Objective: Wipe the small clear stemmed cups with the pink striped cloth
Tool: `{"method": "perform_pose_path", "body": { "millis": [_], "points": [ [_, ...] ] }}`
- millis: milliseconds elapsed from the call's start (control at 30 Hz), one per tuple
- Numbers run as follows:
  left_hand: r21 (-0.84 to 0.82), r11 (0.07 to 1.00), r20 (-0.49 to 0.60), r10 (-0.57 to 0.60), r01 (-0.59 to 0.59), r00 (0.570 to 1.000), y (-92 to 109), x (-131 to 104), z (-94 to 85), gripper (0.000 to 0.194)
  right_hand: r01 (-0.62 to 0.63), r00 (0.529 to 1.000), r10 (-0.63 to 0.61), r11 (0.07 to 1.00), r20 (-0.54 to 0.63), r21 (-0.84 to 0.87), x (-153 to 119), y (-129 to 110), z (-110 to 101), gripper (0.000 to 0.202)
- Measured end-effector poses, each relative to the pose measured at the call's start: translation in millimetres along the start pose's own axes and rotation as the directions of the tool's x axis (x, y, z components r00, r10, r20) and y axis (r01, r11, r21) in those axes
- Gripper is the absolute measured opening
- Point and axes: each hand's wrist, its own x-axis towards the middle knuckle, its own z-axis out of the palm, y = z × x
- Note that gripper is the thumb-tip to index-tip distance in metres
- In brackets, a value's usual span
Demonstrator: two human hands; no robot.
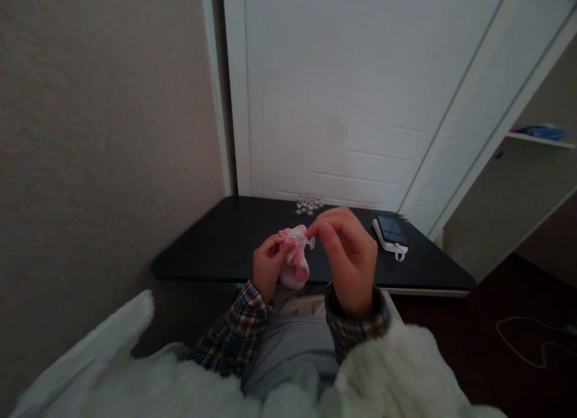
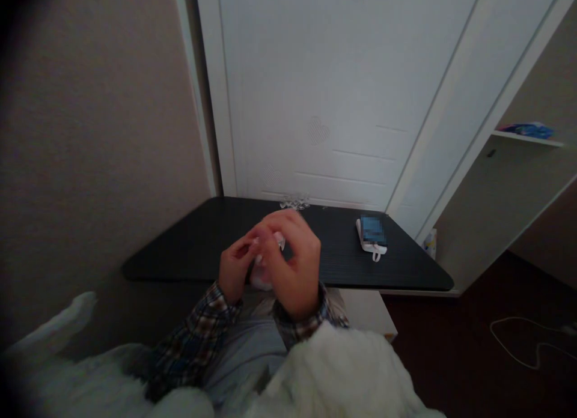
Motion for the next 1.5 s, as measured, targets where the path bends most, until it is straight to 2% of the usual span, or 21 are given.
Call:
{"method": "perform_pose_path", "body": {
  "millis": [33,67,100,167,233,333,467,667,800,933,1033,1100,1200,1267,1333,1433,1500],
  "points": [
    [-0.005,1.000,-0.009,-0.016,0.016,1.000,0,0,-0.8,0.018,-0.024,0.996,0.019,0.999,-0.092,-0.045,8,17,4,0.023],
    [-0.020,0.999,-0.019,-0.036,0.035,0.999,0,0,-1.6,0.019,-0.040,0.991,0.029,0.996,-0.132,-0.082,11,33,9,0.020],
    [-0.041,0.998,-0.031,-0.056,0.054,0.998,0,-1,-2.4,0.019,-0.038,0.994,0.027,0.994,-0.107,-0.105,9,49,14,0.019],
    [-0.076,0.994,-0.056,-0.085,0.080,0.995,-1,-1,-3.4,0.021,-0.016,0.999,0.020,0.994,0.031,-0.106,0,76,25,0.027],
    [-0.091,0.993,-0.076,-0.087,0.080,0.993,-2,-1,-3.6,0.021,0.005,0.993,0.004,0.997,0.120,-0.074,-12,94,36,0.036],
    [-0.079,0.995,-0.078,-0.062,0.056,0.995,-3,0,-2.9,0.021,-0.001,0.991,0.002,1.000,0.132,-0.004,-19,107,45,0.033],
    [-0.068,0.997,-0.074,-0.030,0.025,0.997,-6,1,-2.0,0.019,-0.040,0.997,0.033,0.995,0.074,0.089,-18,113,46,0.031],
    [-0.057,0.998,-0.095,0.011,-0.016,0.995,-7,1,-1.6,0.019,-0.093,0.990,0.072,0.980,0.124,0.177,-19,118,47,0.032],
    [-0.017,1.000,-0.103,0.018,-0.020,0.995,-9,2,-2.4,0.019,-0.175,0.981,0.148,0.954,0.129,0.243,-20,121,48,0.028],
    [0.036,0.999,-0.049,0.028,-0.026,0.998,-12,2,-3.5,0.019,-0.270,0.963,0.248,0.910,0.108,0.315,-20,124,47,0.029],
    [0.071,0.996,-0.030,0.059,-0.057,0.998,-12,1,-3.2,0.018,-0.317,0.948,0.305,0.903,0.086,0.290,-20,127,46,0.023],
    [0.103,0.991,-0.031,0.088,-0.084,0.996,-10,0,-2.5,0.016,-0.368,0.930,0.351,0.901,0.112,0.231,-21,128,45,0.021],
    [0.147,0.981,-0.014,0.127,-0.124,0.992,-8,-1,-2.1,0.015,-0.411,0.905,0.393,0.907,0.162,0.093,-22,129,45,0.034],
    [0.140,0.983,-0.026,0.125,-0.121,0.992,-8,-1,-2.6,0.015,-0.405,0.905,0.390,0.912,0.171,0.066,-22,129,46,0.035],
    [0.114,0.989,-0.053,0.099,-0.092,0.994,-10,0,-3.4,0.016,-0.386,0.917,0.359,0.911,0.175,0.149,-22,128,47,0.025],
    [0.072,0.996,-0.068,0.058,-0.053,0.996,-12,0,-4.1,0.016,-0.334,0.938,0.281,0.892,0.204,0.305,-21,126,47,0.036],
    [0.048,0.998,-0.051,0.039,-0.036,0.998,-12,0,-3.8,0.016,-0.319,0.943,0.261,0.887,0.208,0.333,-21,126,47,0.033]
  ]
}}
